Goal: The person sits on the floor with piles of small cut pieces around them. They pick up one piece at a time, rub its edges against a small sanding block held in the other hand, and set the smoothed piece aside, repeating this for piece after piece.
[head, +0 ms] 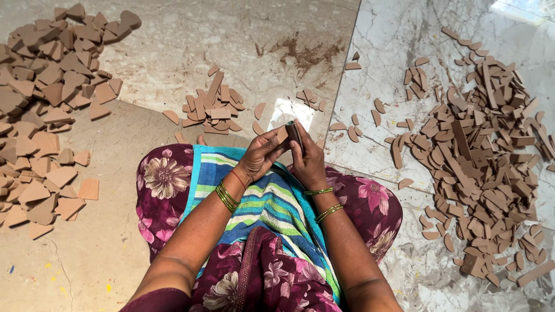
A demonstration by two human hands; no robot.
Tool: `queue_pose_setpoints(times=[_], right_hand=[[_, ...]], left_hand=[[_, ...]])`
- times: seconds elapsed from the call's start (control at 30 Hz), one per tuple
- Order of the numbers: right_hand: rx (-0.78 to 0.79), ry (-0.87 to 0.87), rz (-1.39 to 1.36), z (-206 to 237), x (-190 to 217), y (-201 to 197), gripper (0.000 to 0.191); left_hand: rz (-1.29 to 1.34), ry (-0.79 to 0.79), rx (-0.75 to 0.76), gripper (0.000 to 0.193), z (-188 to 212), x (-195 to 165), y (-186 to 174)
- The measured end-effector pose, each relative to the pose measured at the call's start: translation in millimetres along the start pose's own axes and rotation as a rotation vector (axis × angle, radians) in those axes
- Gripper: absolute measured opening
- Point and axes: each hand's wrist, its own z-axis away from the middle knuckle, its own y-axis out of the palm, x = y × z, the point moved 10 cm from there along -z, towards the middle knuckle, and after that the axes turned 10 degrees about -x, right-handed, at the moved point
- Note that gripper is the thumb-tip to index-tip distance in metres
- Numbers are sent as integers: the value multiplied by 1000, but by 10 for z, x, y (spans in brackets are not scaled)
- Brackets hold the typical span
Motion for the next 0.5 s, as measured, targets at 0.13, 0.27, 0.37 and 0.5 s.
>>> queue_pose_setpoints(times=[0.13, 0.27, 0.37, 0.5], right_hand=[[138, 46, 96, 38, -65, 122, 55], [70, -1, 35, 24, 27, 64, 53], [35, -10, 36, 6, 50, 31, 53], [65, -260, -40, 65, 316, 42, 54]], left_hand=[[-2, 19, -50, 59, -19, -26, -88], [52, 21, -15, 58, -21, -24, -86], [36, 14, 4, 57, -24, -7, -73], [-10, 28, -60, 57, -13, -23, -131]])
